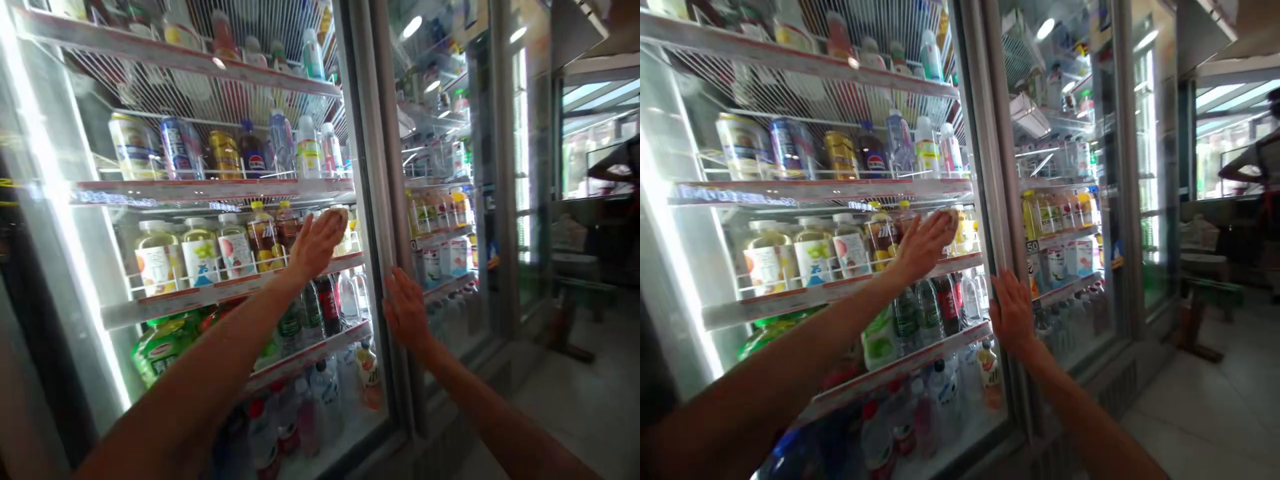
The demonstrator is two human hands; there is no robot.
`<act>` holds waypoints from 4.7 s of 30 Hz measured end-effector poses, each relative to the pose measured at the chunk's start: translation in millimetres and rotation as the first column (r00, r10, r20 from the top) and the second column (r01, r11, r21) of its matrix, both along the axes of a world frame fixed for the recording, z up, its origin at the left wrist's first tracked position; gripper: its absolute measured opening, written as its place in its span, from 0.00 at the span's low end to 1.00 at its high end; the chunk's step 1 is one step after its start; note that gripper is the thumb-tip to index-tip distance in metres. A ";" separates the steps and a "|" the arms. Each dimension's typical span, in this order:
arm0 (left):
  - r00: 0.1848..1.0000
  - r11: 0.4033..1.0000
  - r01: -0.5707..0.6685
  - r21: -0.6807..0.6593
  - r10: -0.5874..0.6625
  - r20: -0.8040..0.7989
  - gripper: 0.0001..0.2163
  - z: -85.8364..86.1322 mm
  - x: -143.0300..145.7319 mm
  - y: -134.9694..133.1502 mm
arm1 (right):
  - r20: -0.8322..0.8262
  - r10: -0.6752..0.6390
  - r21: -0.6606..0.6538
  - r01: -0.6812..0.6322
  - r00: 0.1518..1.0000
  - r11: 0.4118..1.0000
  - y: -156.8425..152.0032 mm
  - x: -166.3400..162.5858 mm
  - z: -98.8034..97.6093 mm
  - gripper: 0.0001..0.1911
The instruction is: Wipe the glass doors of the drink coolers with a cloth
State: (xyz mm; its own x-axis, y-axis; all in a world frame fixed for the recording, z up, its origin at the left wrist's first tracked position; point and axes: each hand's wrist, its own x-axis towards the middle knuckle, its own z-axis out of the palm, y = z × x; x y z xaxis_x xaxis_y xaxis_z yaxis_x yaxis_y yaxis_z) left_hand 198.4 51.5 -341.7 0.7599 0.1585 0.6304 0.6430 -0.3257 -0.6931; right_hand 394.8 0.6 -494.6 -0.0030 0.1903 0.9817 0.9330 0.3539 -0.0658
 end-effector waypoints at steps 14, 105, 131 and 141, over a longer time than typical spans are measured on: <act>0.945 0.997 0.035 -0.067 -0.054 -0.322 0.24 -144.1 -12.2 -13.1 | 0.042 -0.043 -0.075 0.046 0.998 0.996 -2.1 -11.2 -31.0 0.24; 0.709 0.953 -0.277 0.126 0.114 0.696 0.31 -97.3 -279.6 -108.5 | -0.334 0.031 0.058 -0.012 0.942 0.998 55.8 -114.4 77.2 0.26; 0.736 0.930 -0.327 0.167 0.140 0.662 0.29 -43.5 -280.8 -101.7 | 0.387 0.175 0.211 -0.272 0.905 0.939 15.5 -241.7 118.4 0.28; 0.727 0.936 -0.331 0.117 0.174 0.664 0.29 -45.8 -280.6 -101.4 | -0.058 0.162 0.228 -0.145 0.985 0.963 22.8 -246.3 155.4 0.27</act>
